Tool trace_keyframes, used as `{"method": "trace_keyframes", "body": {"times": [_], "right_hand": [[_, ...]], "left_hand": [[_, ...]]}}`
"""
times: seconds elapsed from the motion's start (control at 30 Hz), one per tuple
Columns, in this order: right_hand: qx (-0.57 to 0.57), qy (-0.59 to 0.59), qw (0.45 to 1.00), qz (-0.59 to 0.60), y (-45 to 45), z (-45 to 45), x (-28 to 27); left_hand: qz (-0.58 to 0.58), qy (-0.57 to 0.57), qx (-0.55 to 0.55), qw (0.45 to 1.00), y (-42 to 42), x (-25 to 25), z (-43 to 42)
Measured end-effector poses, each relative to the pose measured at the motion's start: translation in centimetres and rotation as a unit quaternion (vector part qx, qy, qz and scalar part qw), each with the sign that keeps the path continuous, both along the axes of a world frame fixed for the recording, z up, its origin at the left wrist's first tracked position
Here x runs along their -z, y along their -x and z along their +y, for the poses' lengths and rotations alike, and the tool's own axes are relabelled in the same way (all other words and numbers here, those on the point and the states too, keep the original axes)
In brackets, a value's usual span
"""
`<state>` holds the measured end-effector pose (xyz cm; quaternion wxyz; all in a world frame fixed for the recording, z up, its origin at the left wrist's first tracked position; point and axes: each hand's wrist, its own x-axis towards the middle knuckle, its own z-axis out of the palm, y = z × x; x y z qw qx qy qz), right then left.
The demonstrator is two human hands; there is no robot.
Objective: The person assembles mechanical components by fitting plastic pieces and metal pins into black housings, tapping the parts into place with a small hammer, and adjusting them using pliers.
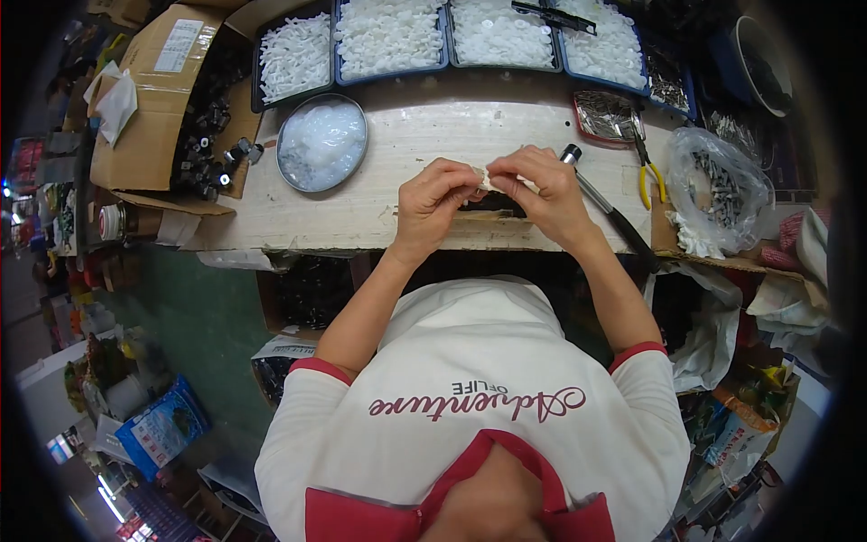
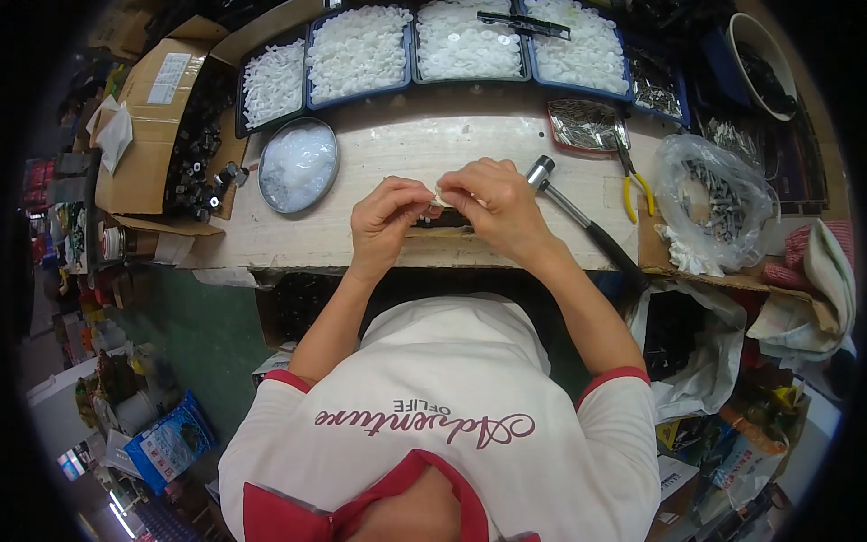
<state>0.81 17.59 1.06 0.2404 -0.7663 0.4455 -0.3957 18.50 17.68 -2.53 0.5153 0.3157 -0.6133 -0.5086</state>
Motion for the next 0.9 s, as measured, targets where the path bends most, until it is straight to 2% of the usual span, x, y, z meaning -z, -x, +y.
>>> {"method": "trace_keyframes", "body": {"times": [0.07, 0.13, 0.23, 0.27, 0.33, 0.4, 0.6, 0.9], "right_hand": [[-0.007, 0.004, 1.0, 0.019, -0.3, 0.6, 0.5], [-0.012, 0.008, 0.999, 0.039, -0.5, 1.0, 1.0], [0.009, 0.067, 0.996, 0.062, -0.9, 1.3, 1.7], [0.006, 0.074, 0.993, 0.087, -0.8, 1.5, 1.8], [0.003, 0.079, 0.99, 0.113, -0.8, 1.8, 2.2], [-0.001, 0.077, 0.983, 0.169, -0.9, 2.0, 2.9], [-0.013, 0.02, 0.984, 0.175, -0.8, 2.0, 3.0], [-0.024, 0.034, 0.984, 0.174, -0.5, 2.2, 3.1]], "left_hand": [[-0.034, 0.036, -0.027, 0.998, -0.2, 0.3, 0.2], [-0.112, 0.128, -0.063, 0.983, -0.2, 0.4, 0.3], [-0.181, 0.162, -0.061, 0.968, -0.8, 0.3, 0.4], [-0.181, 0.161, -0.061, 0.968, -1.2, 0.1, 0.4], [-0.28, 0.174, -0.061, 0.942, -1.9, -0.4, 0.5], [-0.304, 0.154, -0.049, 0.939, -2.2, 0.0, 0.6], [-0.361, 0.122, -0.024, 0.924, -1.8, 0.6, 0.8], [-0.418, 0.123, 0.014, 0.9, -1.1, -0.5, -0.2]]}}
